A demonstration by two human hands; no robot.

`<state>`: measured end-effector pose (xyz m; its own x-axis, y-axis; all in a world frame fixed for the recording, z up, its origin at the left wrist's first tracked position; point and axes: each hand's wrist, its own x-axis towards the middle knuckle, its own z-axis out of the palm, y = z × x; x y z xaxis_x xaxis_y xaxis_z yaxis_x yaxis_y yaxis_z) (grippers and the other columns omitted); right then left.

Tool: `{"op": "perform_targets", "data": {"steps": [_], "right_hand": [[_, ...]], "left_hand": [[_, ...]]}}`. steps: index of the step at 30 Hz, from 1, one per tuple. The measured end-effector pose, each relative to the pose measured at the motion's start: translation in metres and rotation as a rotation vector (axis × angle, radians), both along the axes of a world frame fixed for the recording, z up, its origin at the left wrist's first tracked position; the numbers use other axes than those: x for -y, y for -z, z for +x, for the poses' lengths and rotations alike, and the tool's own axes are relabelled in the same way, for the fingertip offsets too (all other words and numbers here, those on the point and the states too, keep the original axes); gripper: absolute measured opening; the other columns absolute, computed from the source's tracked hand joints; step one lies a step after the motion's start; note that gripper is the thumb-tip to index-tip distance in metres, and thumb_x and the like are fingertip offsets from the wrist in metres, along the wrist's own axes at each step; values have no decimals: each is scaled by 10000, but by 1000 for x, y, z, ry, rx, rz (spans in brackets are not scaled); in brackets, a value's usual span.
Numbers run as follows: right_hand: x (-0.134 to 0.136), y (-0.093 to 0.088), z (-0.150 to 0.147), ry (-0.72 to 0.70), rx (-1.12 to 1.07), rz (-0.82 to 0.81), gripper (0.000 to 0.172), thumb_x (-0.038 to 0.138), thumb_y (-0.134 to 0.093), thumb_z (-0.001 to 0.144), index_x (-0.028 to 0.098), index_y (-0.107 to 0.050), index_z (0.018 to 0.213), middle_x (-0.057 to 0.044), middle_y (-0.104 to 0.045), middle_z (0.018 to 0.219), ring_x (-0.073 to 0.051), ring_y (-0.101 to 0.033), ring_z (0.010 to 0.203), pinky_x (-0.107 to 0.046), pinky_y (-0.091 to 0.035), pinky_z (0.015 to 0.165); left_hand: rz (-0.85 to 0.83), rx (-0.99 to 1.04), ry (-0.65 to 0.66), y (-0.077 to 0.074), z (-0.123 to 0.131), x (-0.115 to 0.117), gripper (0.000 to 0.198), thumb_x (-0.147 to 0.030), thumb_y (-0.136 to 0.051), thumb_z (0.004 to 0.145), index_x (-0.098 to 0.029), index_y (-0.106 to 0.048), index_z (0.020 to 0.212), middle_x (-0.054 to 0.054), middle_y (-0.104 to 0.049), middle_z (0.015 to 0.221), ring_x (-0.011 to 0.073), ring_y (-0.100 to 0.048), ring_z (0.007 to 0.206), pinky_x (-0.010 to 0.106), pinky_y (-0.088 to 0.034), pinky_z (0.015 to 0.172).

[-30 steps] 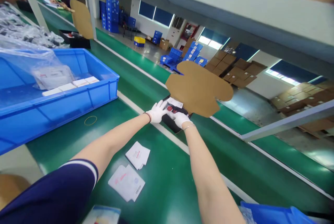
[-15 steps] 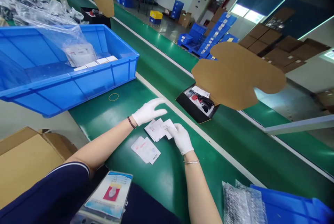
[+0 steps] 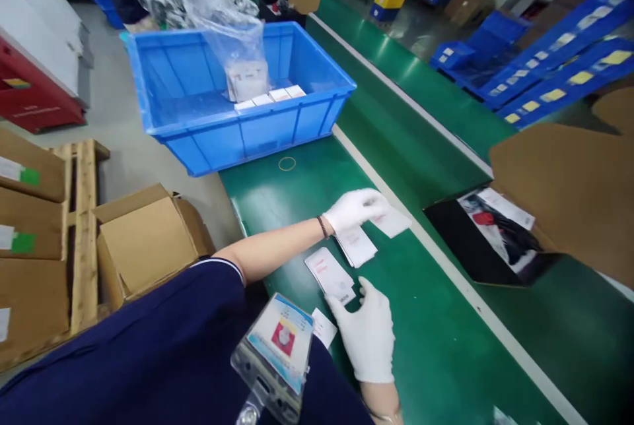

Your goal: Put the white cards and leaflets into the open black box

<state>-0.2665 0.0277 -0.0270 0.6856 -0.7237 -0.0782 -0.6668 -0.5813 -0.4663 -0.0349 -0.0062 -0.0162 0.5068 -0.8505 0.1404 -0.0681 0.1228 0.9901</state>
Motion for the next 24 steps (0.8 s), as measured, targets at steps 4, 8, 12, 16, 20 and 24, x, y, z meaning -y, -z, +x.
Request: {"op": "perform_targets", "data": {"steps": [4,8,12,16,20,24], "right_hand": [[-14,-1,-16,-68,15,-54,716,644,-585,758,123,-490,1240,-173,-520,1127,-319,-471,1061,-432,-429,869],[-24,-10,-38,-106,-54,-17,582,615,-588,777,151,-561,1128,-144,-530,1087,-297,-489,1012,-423,-435,857],[-29,-12,-35,-95,-44,0,548,593,-591,784,170,-565,1132,-127,-520,1114,-286,-483,1023,-416,-439,858],[-15,-2,-8,-29,1,-83,715,604,-614,761,117,-484,1268,-169,-495,1179,-317,-451,1087,-445,-421,890],[0,1,3,-5,-12,58,664,508,-650,760,139,-473,1283,-131,-577,1087,-291,-532,989,-414,-441,851],[11,-8,-12,122,35,369,467,447,-612,802,211,-515,1193,-42,-636,1024,-227,-591,876,-324,-469,732]], "left_hand": [[-102,-145,-127,-2,4,-3,225,-272,-635,770,-97,-584,904,58,-612,870,149,-564,802,257,-441,763],[-124,-264,-125,-5,6,-4,256,-250,-620,775,-83,-540,952,64,-589,889,145,-557,805,244,-445,728],[-95,-247,-94,-10,3,-7,261,-268,-613,795,-98,-526,973,69,-578,926,149,-556,835,235,-442,722],[-135,-255,-99,-13,-1,-8,241,-254,-632,782,-94,-535,936,59,-576,878,135,-549,790,225,-440,706],[-168,-310,-102,-10,1,-8,253,-254,-663,759,-88,-544,909,54,-572,846,126,-542,750,205,-429,648],[-142,-389,-5,-14,4,-13,290,-293,-700,742,-106,-536,891,44,-559,832,123,-545,719,194,-423,608]]}}
